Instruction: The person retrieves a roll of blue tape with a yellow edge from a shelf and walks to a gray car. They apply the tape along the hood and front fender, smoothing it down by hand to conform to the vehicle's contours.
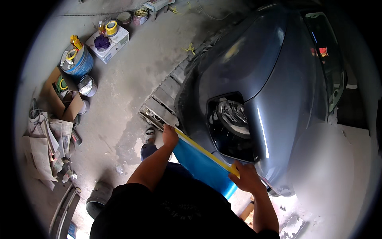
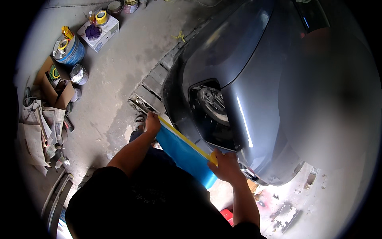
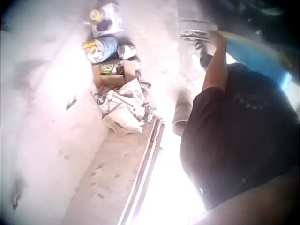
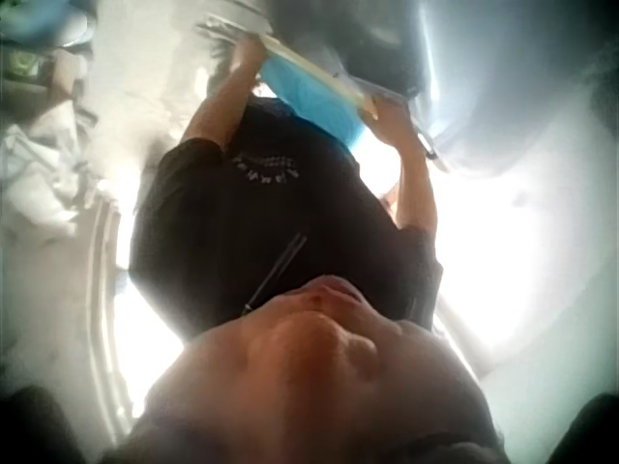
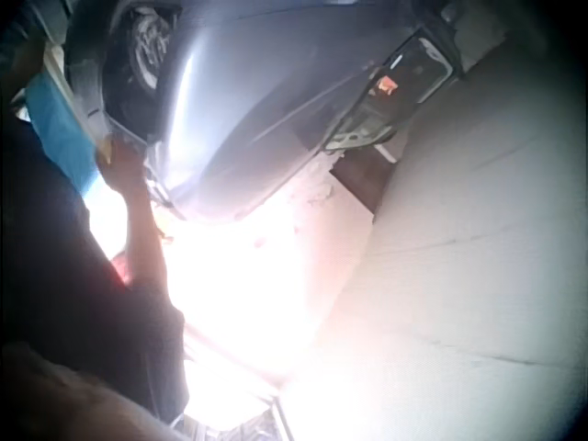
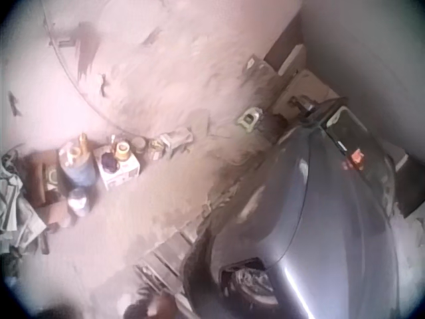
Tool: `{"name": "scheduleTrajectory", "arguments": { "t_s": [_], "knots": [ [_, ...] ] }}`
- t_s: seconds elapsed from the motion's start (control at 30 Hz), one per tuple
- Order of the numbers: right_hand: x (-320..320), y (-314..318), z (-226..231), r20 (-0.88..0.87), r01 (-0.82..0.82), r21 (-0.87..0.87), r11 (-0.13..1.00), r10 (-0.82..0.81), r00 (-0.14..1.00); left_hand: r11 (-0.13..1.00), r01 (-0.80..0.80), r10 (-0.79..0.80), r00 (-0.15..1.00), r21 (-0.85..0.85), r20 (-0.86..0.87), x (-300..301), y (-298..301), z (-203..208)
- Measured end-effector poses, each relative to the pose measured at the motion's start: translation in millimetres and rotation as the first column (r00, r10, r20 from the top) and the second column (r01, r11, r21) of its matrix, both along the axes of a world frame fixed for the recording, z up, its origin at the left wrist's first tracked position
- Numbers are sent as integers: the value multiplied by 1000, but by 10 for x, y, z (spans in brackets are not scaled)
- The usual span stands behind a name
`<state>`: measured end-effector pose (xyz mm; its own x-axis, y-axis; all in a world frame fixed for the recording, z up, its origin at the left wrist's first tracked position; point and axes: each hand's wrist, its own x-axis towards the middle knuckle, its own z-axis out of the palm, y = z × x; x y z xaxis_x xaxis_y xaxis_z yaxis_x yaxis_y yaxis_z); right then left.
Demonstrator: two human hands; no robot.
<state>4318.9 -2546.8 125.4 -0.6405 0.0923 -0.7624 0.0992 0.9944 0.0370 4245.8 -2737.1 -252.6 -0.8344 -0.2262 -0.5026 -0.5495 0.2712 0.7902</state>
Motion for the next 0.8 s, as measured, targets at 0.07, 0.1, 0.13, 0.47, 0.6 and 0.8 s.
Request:
{"name": "scheduleTrajectory", "arguments": {
  "t_s": [0.07, 0.1, 0.13, 0.47, 0.6, 0.8],
  "knots": [
    [-140, -81, 383, -187, -123, 79, 989, 136, 973, 992, -113, 115, 993, -55, 36, -29, 137, -225],
    [-265, -176, 618, -232, -195, 167, 966, 231, 945, 984, -158, 163, 985, -84, 54, -44, 202, -305],
    [-388, -231, 817, -228, -210, 222, 952, 260, 938, 972, -221, 228, 967, -76, 113, -96, 231, -349],
    [-1546, -626, 1286, -412, -445, 533, 720, 680, 607, 834, -551, 518, 776, -11, 359, -703, 920, -589],
    [-1721, -707, 1262, -422, -459, 521, 719, 685, 594, 852, -516, 483, 839, 85, 250, -885, 1040, -310],
    [-1759, -768, 1335, -361, -531, 545, 649, 753, 550, 832, -547, 509, 821, 98, 257, -1082, 1272, -240]
  ]
}}
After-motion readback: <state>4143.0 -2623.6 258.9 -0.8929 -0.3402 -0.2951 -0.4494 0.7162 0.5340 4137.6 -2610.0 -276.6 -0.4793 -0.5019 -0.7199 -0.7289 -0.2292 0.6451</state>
